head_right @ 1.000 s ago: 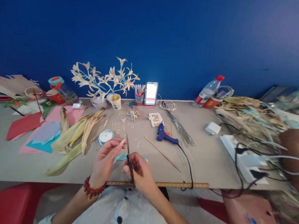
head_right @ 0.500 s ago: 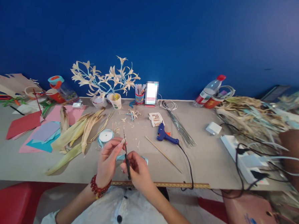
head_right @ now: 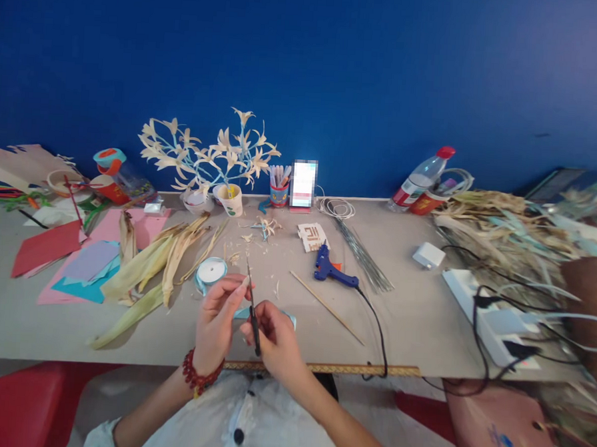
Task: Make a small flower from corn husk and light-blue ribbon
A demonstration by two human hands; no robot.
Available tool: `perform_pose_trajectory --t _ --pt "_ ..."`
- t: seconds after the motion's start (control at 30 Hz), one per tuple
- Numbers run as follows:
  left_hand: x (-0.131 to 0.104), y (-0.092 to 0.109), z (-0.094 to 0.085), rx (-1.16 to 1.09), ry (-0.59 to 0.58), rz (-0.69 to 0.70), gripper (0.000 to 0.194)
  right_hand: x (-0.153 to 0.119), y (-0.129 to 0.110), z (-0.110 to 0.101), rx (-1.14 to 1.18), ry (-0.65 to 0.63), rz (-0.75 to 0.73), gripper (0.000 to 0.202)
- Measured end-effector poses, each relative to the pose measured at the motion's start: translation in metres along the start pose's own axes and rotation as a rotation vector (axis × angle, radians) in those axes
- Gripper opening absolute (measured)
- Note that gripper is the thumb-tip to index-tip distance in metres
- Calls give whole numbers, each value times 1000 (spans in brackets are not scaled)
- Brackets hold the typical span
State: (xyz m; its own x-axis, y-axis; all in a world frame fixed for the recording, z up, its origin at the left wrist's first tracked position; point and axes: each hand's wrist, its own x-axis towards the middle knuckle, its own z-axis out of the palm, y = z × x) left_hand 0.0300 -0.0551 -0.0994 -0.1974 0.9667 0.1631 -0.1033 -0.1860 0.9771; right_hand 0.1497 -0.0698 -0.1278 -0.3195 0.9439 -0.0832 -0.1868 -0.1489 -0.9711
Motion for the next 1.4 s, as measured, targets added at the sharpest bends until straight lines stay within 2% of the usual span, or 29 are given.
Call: perform_pose_trajectory --t 0.27,0.53,0.6,0.8,1.0,1.23,1.4 --pt "0 1 1 -64 -9 -54 13 -1 10 -2 15 5 -10 38" --pt "0 2 -2 -154 -22 -92 10 -3 9 -6 -2 -14 15 47" --pt "1 4 -5 -175 -55 -95 10 -4 3 -10 19 -48 39 50" --pt "8 14 -17 -130 -249 -171 11 -11 -11 -23 60 -154 146 54" --pt "13 17 -22 -124 -319 -211 14 -13 -8 -27 115 -204 160 54" --pt "16 21 -24 -112 -361 -199 14 -14 -4 -29 104 -202 185 56" --pt "21 31 -27 -77 -444 -237 17 -14 -5 -33 55 -158 191 54"
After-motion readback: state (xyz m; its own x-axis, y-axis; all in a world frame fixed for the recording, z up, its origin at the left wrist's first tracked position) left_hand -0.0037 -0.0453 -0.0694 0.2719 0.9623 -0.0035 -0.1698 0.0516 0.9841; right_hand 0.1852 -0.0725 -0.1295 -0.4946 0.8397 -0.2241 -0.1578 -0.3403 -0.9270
